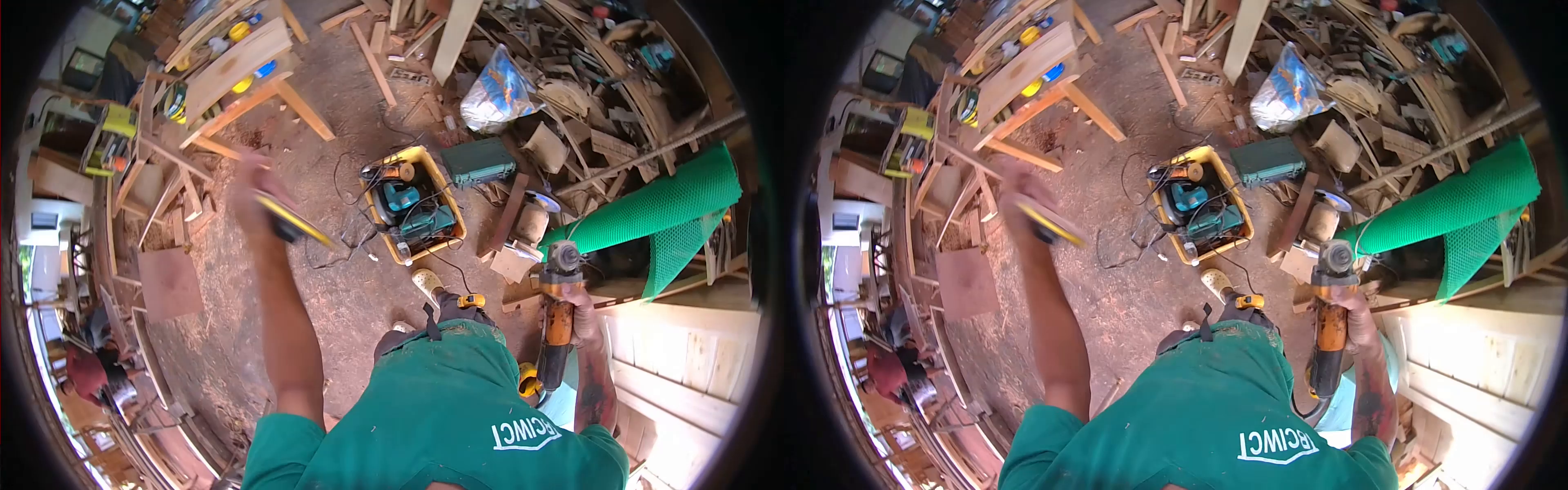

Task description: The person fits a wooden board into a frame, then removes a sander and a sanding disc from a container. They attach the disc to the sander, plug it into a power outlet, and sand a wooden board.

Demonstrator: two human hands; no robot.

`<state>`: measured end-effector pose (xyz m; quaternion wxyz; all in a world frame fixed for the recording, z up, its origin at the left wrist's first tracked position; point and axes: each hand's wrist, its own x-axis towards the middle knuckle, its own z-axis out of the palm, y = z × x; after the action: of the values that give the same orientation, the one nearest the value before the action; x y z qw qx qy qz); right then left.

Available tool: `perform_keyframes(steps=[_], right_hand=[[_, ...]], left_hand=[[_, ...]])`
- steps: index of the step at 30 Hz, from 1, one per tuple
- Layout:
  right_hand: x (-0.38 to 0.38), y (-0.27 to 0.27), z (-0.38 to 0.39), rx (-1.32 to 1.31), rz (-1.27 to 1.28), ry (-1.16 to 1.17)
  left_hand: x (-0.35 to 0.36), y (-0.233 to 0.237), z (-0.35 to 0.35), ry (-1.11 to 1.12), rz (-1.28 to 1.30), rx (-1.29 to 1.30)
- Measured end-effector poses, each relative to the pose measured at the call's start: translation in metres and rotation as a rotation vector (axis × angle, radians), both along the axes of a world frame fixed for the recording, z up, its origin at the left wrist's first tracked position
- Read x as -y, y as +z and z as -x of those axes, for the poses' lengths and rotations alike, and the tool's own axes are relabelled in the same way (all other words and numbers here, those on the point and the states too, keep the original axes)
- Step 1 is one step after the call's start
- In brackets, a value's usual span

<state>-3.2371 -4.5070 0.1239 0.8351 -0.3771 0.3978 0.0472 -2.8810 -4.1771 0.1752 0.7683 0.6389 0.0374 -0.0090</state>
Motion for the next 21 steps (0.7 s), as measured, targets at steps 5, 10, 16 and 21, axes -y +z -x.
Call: perform_keyframes(steps=[5,10,16,21], right_hand=[[-0.002,0.051,-0.031,0.056,0.086,-0.074],[0.006,0.142,-0.018,0.233,0.336,-0.146],[0.014,0.255,0.099,0.281,0.533,-0.016],[-0.003,0.342,0.216,0.246,0.503,0.052]], left_hand=[[0.011,-0.126,0.140,-0.586,-0.291,-0.315],[0.025,-0.225,0.225,-0.750,-0.263,-0.414],[0.044,-0.300,0.263,-0.712,-0.603,-0.487],[0.088,-0.317,0.299,-0.586,0.543,-1.106]])
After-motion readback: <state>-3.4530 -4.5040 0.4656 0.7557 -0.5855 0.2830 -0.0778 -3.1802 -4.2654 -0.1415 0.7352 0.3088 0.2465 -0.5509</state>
